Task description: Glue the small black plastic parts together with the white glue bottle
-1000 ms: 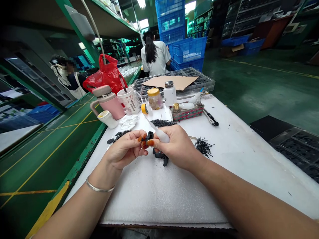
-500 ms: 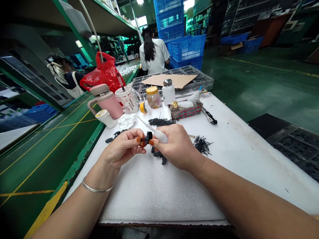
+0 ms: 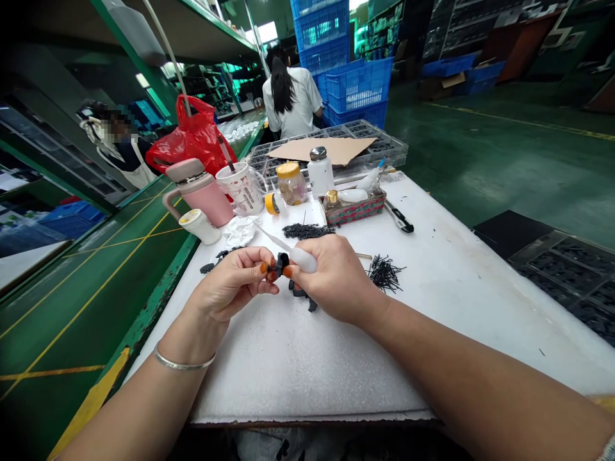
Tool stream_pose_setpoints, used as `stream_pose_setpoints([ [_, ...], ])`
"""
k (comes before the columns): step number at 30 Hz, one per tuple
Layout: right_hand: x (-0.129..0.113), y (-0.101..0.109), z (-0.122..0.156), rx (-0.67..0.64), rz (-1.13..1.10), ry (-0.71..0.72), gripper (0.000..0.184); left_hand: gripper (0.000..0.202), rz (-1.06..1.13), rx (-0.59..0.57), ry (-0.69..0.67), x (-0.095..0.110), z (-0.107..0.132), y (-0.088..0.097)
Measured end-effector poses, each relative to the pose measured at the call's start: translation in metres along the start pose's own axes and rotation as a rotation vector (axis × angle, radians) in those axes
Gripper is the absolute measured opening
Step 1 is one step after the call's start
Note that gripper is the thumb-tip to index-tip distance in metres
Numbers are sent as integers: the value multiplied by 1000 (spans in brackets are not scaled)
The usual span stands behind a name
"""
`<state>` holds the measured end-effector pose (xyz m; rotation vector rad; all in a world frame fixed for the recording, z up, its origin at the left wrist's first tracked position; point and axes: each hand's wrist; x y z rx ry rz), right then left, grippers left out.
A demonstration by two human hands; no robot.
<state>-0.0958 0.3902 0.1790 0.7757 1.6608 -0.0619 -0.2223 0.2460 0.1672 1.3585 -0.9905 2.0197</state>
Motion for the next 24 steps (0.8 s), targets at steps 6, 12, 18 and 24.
stream_pose_setpoints([
  [6, 0, -2, 2, 45, 49, 19, 20, 20, -5, 39, -12, 1, 2, -1],
  [12, 2, 0, -6, -48, -189, -188, 16, 17, 2, 60, -57, 0, 0, -2],
  [18, 11, 2, -12, -185, -598, -453, 20, 21, 55, 162, -157, 2, -3, -2],
  [24, 13, 2, -14, -201, -733, -669, 15, 23, 82, 218, -186, 3, -3, 1],
])
Point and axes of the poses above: each hand's wrist, its own z-axis away from the middle knuckle, its own y-axis out of the back of the hand, x = y × z, and after that the axes turned 10 degrees about x, right-handed
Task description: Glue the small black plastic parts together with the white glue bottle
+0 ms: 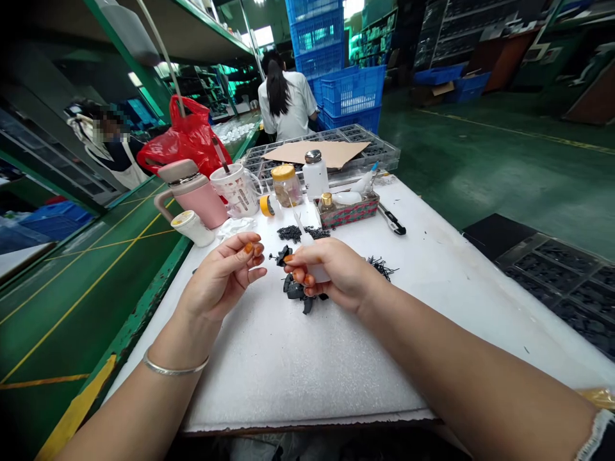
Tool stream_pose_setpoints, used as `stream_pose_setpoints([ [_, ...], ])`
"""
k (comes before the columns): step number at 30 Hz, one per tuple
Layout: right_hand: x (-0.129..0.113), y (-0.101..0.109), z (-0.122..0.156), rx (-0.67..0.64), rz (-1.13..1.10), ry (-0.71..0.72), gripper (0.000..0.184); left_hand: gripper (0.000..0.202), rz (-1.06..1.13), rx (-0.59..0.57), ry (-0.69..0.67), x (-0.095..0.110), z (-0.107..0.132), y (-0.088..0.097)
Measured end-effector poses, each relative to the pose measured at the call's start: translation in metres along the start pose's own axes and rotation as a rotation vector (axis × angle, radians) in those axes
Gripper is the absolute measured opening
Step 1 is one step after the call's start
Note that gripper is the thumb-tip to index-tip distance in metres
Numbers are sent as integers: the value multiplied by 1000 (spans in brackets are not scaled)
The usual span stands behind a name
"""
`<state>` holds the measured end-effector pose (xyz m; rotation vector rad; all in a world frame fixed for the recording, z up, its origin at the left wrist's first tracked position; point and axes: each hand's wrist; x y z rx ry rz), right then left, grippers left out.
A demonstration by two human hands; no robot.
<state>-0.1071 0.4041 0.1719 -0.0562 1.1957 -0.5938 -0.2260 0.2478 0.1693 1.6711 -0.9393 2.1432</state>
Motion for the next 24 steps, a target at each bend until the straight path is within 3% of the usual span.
stream_pose_setpoints([
  [5, -1, 1, 0, -6, -49, -41, 14, 21, -2, 1, -2, -1, 1, -1],
  [9, -2, 0, 0, -1, 33, 7, 15, 21, -33, 17, -31, 4, 0, 1],
  [17, -8, 14, -7, 67, 593, 183, 28, 22, -72, 257, -378, 37, -3, 29],
  [21, -15, 24, -9, 149, 624, 254, 35, 21, -150, 348, -486, 47, -8, 47],
  [24, -21, 31, -10, 233, 601, 325, 36, 17, -398, 392, -559, 51, -12, 62],
])
Point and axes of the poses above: each hand's wrist, its own z-axis away from the middle knuckle, its own y-axis out of the back of the hand, x = y × z, and after that the axes turned 10 degrees about x, right-handed
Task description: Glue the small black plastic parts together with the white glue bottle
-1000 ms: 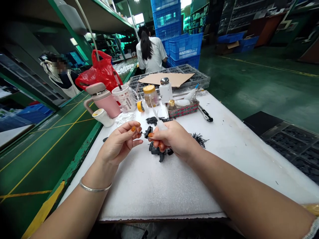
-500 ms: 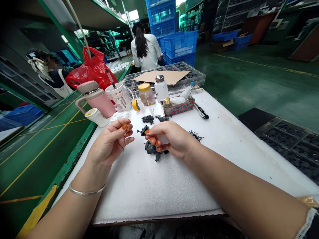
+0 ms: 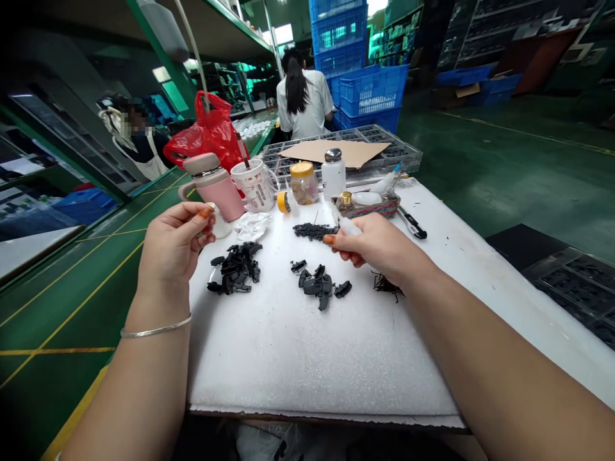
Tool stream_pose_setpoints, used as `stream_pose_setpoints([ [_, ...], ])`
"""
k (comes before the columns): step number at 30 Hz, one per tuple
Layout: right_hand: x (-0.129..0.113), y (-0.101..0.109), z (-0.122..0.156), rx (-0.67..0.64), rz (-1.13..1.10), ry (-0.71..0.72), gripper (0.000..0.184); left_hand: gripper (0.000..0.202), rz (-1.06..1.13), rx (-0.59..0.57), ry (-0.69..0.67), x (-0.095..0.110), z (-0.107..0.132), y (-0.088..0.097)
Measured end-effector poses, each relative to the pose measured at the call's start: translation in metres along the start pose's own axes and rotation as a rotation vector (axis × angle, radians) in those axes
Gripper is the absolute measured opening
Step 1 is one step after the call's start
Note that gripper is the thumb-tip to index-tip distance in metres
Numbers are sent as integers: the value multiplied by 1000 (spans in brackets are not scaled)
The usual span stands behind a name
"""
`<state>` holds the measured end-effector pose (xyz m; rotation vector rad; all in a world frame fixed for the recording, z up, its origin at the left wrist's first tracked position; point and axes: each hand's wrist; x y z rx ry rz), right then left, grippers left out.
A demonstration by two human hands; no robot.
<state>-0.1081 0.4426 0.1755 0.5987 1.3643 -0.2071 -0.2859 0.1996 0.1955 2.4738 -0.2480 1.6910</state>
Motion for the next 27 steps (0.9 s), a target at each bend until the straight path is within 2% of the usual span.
stream_pose_setpoints([
  [2, 0, 6, -2, 52, 5, 11, 36, 17, -285, -68, -37, -4, -4, 6],
  [4, -1, 12, -3, 122, 82, 13, 34, 18, -601, -184, -41, -7, -5, 7],
  [6, -2, 18, -5, 195, 266, 5, 30, 16, -845, -301, -52, -10, -2, 3],
  [8, -3, 23, -7, 226, 495, -20, 22, 15, -1002, -365, -92, -14, 2, -5],
  [10, -3, 28, -9, 201, 668, -35, 13, 20, -1115, -356, -166, -20, 6, -13],
  [13, -1, 33, -11, 152, 775, -10, 20, 28, -1229, -289, -304, -32, 7, -24],
  [18, -1, 39, -10, 103, 822, -15, 18, 16, -1234, -252, -385, -44, 3, -30],
  [23, 1, 38, -10, 41, 856, 27, 20, 14, -1053, -160, -389, -41, 0, -24],
  [25, 2, 37, -9, 40, 871, 43, 20, 13, -904, -107, -325, -38, 1, -22],
  [27, 1, 37, -8, 24, 912, 41, 18, 15, -674, -99, -195, -35, 3, -22],
])
Point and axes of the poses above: each hand's wrist, its own z-axis away from the middle knuckle, its own y-axis out of the back of the hand, x = y × z, and after that the axes turned 10 degrees about x, right-handed
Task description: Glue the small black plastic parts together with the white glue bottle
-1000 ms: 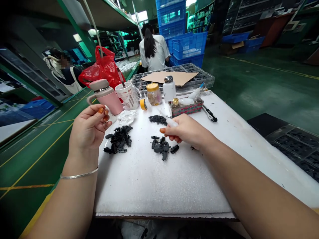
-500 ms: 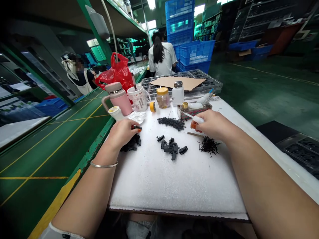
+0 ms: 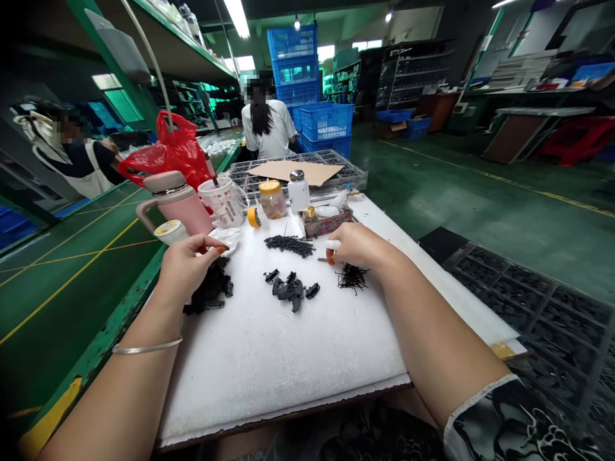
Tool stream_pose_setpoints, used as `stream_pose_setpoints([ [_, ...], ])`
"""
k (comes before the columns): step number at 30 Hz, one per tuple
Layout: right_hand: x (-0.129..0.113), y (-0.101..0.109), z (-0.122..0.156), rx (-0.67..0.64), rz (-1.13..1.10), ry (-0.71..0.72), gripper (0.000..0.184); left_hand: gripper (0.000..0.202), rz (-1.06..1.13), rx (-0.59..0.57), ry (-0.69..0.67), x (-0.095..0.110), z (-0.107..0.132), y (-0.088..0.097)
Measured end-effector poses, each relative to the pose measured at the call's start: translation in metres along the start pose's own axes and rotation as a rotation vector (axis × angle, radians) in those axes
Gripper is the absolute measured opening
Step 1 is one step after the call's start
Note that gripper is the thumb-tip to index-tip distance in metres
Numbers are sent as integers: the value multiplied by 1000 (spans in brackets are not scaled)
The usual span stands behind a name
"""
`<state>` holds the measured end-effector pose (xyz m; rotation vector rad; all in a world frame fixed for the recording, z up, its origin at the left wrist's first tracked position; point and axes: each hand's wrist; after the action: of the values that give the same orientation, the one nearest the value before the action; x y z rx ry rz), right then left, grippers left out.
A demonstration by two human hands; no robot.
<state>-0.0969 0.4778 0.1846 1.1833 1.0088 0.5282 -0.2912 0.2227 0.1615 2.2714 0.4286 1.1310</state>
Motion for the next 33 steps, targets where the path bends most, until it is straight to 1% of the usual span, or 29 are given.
stream_pose_setpoints([
  [2, -1, 2, 3, -37, 51, 5, 15, 19, 291, -54, 136, 6, 3, 1],
  [5, -2, 3, 7, -82, 110, -10, 13, 28, 694, -166, 331, 18, 8, 3],
  [8, -4, 0, 8, -80, 167, -30, 15, 38, 947, -302, 455, 27, 13, 4],
  [10, -5, -3, 9, -62, 203, -32, 15, 36, 1032, -379, 507, 29, 14, 5],
  [12, -7, -6, 9, -50, 222, -21, 17, 33, 1094, -423, 555, 31, 15, 5],
  [14, -8, -6, 10, -53, 228, 1, 20, 34, 1148, -443, 589, 32, 16, 5],
  [17, -6, -2, 13, -52, 234, 28, 18, 37, 1192, -463, 599, 33, 17, 6],
  [21, -5, 1, 15, -17, 233, 35, 16, 35, 1159, -505, 583, 36, 20, 6],
  [25, -8, -3, 16, 6, 229, 20, 30, 36, 1107, -530, 602, 38, 21, 6],
  [27, -10, -5, 16, 15, 228, 21, 32, 38, 1097, -538, 605, 39, 21, 6],
  [30, -10, -6, 18, 14, 207, 44, 21, 37, 1092, -543, 607, 39, 21, 5],
  [33, -7, -1, 18, -3, 143, 68, 9, 35, 1102, -541, 608, 41, 23, 4],
])
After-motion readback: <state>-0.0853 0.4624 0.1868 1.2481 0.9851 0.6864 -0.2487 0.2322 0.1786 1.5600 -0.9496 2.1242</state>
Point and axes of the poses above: each hand's wrist, its own z-axis away from the middle knuckle, its own y-axis out of the back of the hand, x = y × z, and after that the axes turned 10 degrees about x, right-handed
